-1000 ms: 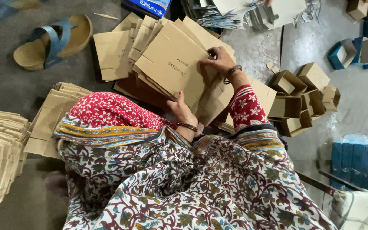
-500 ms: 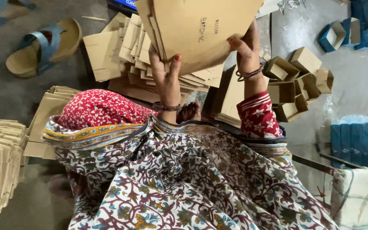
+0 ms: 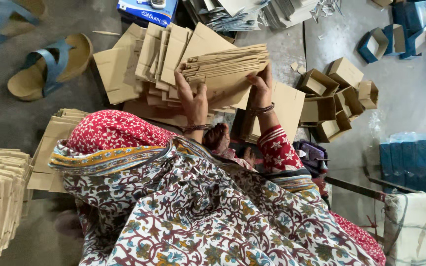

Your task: The person sits on the floor and repeatedly stamps flat cardboard pieces using a handheld ink pad and a rubber stamp. After stamping, the person stacks the marked cardboard pieces into a pile.

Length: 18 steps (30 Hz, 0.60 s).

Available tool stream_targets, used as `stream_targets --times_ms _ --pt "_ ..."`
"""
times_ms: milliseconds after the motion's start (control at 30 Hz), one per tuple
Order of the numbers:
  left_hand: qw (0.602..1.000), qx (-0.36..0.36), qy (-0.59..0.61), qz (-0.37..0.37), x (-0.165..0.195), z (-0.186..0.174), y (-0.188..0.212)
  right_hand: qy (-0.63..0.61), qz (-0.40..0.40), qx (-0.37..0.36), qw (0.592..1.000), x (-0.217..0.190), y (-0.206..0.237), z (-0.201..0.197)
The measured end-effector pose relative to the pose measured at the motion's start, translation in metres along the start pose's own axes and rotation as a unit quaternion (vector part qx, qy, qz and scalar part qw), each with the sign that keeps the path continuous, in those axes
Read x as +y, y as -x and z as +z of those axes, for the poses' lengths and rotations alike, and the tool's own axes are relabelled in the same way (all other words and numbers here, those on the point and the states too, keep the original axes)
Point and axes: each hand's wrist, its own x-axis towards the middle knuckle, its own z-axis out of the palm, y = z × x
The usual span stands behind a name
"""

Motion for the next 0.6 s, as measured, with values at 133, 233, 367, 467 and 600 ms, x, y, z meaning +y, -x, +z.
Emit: stream_targets --times_ms 133,233,367,467,600 --pt "0.989 -0.073 0.116 0.048 0.042 -0.016 0.005 -0.046 -0.048 -0.007 0.998 -0.031 0.003 0.006" --pt "0.984 -0.08 0.091 0.133 0.058 -0.025 0.003 -0.028 -0.114 -0.05 0.992 -0.035 0.002 -0.003" --pt "0.992 -0.052 0.052 0.1 0.038 -0.018 -0.009 0.042 -0.043 -0.058 0.997 0.001 -0.002 -0.021" --pt "0.998 -0.036 -0.004 0.057 0.01 -0.007 -0.015 0.045 0.029 -0.013 0.999 0.032 -0.004 -0.027" --pt "0.997 -0.043 0.019 0.057 0.006 -0.006 -0.009 0.011 0.005 -0.013 1.0 0.019 0.004 -0.014"
